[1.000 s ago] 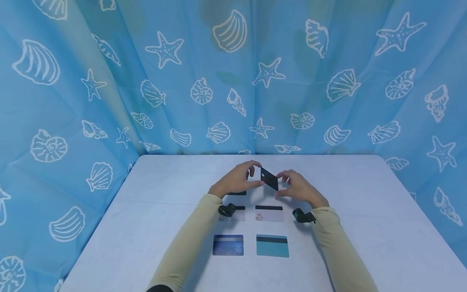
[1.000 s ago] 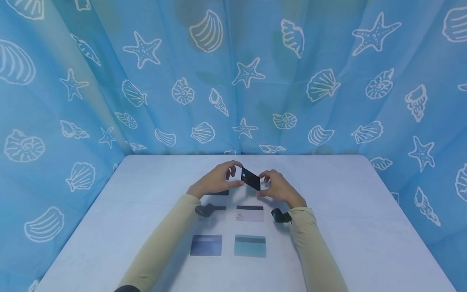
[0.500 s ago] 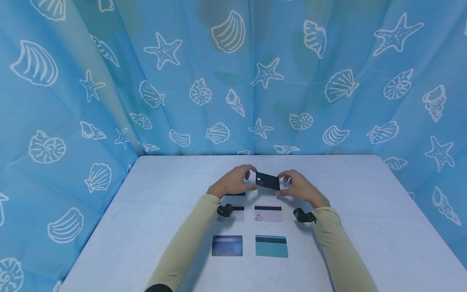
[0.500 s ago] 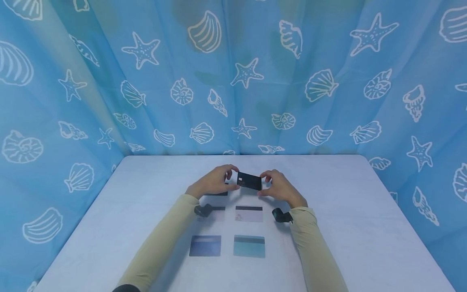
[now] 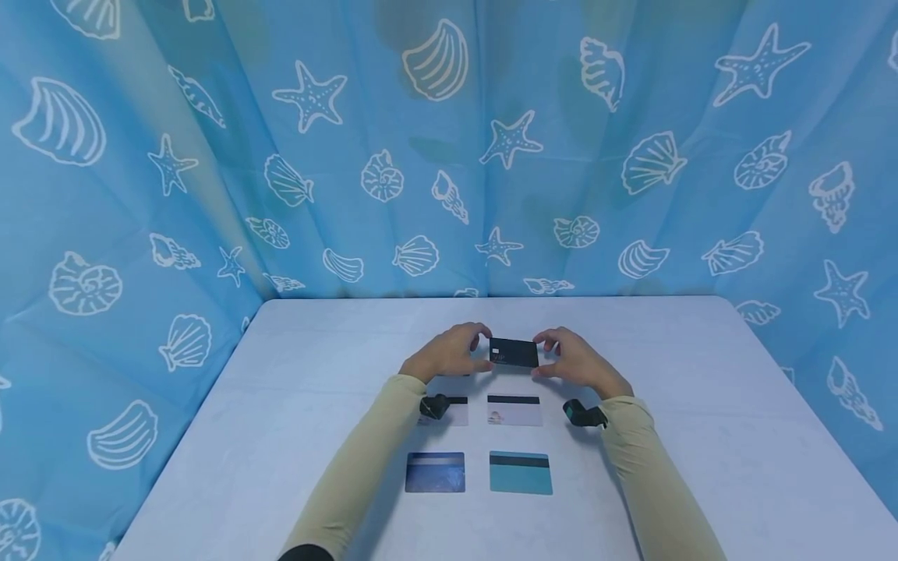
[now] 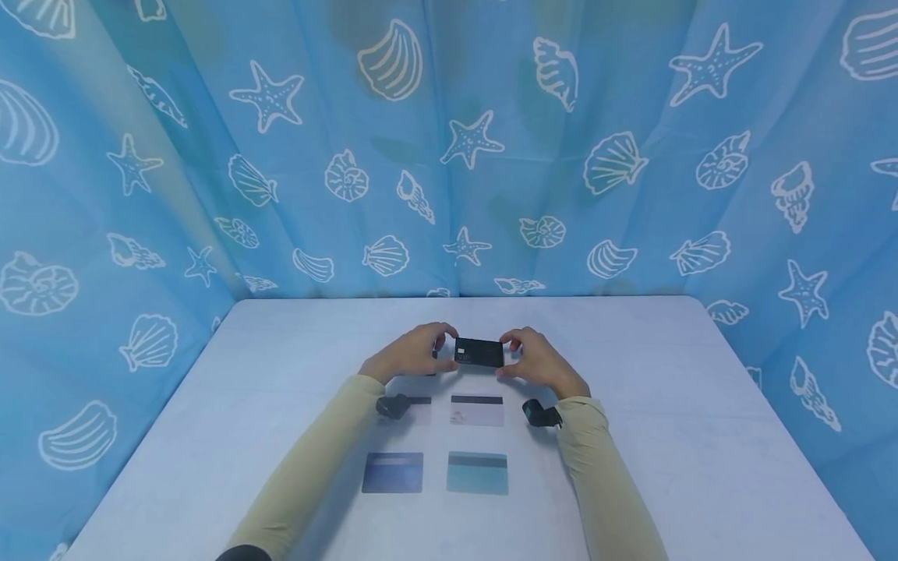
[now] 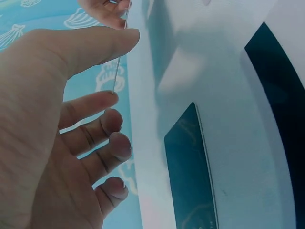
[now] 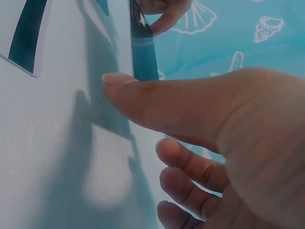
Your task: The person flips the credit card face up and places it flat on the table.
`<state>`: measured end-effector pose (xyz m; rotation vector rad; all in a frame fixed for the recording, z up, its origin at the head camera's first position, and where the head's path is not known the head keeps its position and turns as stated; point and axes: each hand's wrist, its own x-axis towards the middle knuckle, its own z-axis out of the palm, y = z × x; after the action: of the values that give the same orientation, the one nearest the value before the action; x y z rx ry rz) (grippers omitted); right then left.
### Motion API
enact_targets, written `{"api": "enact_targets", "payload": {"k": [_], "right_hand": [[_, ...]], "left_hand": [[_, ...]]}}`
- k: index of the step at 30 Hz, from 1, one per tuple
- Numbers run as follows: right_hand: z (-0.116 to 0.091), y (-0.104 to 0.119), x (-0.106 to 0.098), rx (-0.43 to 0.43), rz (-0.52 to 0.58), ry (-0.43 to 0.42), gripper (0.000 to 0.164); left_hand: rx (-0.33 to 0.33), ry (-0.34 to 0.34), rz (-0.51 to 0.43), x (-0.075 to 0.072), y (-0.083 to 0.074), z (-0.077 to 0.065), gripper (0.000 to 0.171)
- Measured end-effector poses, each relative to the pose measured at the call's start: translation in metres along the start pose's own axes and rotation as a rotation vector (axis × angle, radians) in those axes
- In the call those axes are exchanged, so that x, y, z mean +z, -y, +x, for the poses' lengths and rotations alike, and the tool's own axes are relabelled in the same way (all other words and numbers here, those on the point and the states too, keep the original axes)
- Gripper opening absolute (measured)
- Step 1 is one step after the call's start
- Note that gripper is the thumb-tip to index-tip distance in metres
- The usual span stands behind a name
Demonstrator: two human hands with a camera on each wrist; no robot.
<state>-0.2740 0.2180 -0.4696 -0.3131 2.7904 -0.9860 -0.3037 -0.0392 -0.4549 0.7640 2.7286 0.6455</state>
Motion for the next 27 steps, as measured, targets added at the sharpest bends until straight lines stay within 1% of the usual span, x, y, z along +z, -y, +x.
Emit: {"api": "enact_targets", "payload": {"k": [12,21,27], "right_hand": [[0.000,-0.001,0.002,0.006,0.006,0.019,0.065],[-0.001,-0.004,0.002,0.011,0.025,0.033,0.063],[-0.001,-0.006,0.002,0.003,0.015,0.038,0.064]], "left_hand": [[-0.022,0.023,0.031,0.009,0.002,0.003,0.061],[-0.047,0.052,0.034,0.011,-0.003,0.002,0.061],[-0.048,0.053,0.057,0.013,-0.004,0.002,0.059]]}}
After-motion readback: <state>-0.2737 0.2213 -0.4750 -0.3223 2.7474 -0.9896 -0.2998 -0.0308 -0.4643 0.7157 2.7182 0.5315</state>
